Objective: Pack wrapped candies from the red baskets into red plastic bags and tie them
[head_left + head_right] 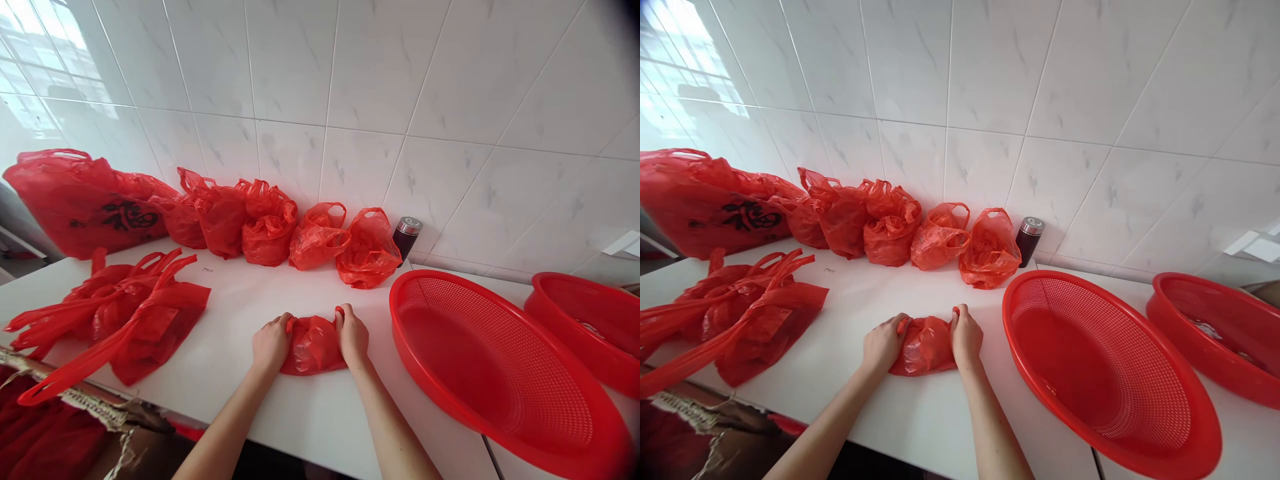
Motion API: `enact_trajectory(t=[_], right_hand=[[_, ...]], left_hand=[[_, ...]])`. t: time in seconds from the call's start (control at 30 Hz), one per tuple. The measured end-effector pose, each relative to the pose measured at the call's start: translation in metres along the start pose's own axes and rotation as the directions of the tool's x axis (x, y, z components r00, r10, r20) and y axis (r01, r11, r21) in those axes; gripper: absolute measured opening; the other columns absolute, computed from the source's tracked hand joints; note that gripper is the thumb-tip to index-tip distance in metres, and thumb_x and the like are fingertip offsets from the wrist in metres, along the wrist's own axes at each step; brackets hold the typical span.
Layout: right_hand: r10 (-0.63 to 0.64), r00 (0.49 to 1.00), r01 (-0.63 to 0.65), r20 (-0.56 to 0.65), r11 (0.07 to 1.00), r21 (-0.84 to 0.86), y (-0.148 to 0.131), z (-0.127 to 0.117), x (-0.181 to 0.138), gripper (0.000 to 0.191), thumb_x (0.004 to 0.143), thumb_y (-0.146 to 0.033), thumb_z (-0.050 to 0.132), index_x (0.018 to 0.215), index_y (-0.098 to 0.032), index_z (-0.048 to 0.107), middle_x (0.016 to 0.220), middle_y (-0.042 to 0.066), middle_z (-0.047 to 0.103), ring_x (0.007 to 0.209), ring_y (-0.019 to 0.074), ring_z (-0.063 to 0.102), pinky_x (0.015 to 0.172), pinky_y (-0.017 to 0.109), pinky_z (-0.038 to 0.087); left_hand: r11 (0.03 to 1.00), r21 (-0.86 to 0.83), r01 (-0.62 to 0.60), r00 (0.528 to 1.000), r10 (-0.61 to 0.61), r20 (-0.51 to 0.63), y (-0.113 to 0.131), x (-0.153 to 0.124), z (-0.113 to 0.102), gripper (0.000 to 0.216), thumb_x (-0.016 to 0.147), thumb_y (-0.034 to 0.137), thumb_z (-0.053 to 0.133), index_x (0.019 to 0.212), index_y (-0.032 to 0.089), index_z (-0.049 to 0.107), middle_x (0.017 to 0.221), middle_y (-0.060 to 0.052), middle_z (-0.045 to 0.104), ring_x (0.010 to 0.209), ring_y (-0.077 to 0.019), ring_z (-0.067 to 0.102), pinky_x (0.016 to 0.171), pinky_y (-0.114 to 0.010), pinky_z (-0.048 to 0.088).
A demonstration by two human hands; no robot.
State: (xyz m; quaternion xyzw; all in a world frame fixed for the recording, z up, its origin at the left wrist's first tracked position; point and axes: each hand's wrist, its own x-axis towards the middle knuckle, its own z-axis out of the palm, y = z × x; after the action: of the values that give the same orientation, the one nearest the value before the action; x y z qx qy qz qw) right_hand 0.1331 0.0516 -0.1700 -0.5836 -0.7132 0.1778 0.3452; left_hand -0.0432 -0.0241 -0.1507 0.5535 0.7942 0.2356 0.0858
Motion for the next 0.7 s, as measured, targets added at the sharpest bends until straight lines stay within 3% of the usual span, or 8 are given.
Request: enact_trajectory(t=[0.13,0.23,0.4,0.7], right_hand=[[0.083,0.995,-0.081,-0.048,0.996,0.041,0.002,0.002,0.001,0.026,0.094,-0.038,0.033,0.092,-0.025,0.055,0.064,0.0,0.059,0.054,0.0183,0.053,0.051,0.026,0.025],[0.147,0.986,-0.138,-0.082,0.985,0.106,0.002,0.002,0.002,0.025,0.093,-0.035,0.031,0.093,-0.025,0.053,0.059,-0.001,0.055,0.052,0.0189,0.051,0.05,0.026,0.025],[0.25,0.962,-0.208,-0.114,0.934,0.291,0.002,0.0,0.008,0.023,0.088,-0.025,0.03,0.097,-0.024,0.05,0.067,0.0,0.062,0.056,0.0188,0.058,0.051,0.026,0.035],[0.393,0.919,-0.309,-0.042,0.78,0.544,0.004,-0.007,0.023,0.026,0.087,-0.038,0.031,0.09,-0.022,0.052,0.059,0.001,0.063,0.06,0.0208,0.064,0.058,0.03,0.047]], left_hand=[[1.0,-0.011,0.003,1.0,-0.003,-0.014,-0.007,-0.009,-0.005,0.033,0.095,0.033,0.03,0.096,0.028,0.063,0.093,-0.004,0.071,0.075,-0.0209,0.061,0.058,-0.028,0.032],[1.0,-0.024,0.02,1.0,-0.021,-0.005,-0.017,-0.025,-0.009,0.028,0.094,0.032,0.033,0.095,0.026,0.06,0.082,-0.004,0.068,0.069,-0.0206,0.059,0.057,-0.027,0.032],[0.996,-0.076,0.054,0.998,-0.056,-0.025,-0.028,-0.059,-0.011,0.029,0.096,0.035,0.028,0.094,0.025,0.055,0.074,-0.002,0.064,0.061,-0.0181,0.055,0.057,-0.025,0.034],[0.981,-0.193,0.011,0.999,-0.02,-0.049,-0.016,-0.08,-0.015,0.028,0.095,0.042,0.031,0.087,0.027,0.053,0.071,0.0,0.062,0.059,-0.0156,0.053,0.061,-0.025,0.037]])
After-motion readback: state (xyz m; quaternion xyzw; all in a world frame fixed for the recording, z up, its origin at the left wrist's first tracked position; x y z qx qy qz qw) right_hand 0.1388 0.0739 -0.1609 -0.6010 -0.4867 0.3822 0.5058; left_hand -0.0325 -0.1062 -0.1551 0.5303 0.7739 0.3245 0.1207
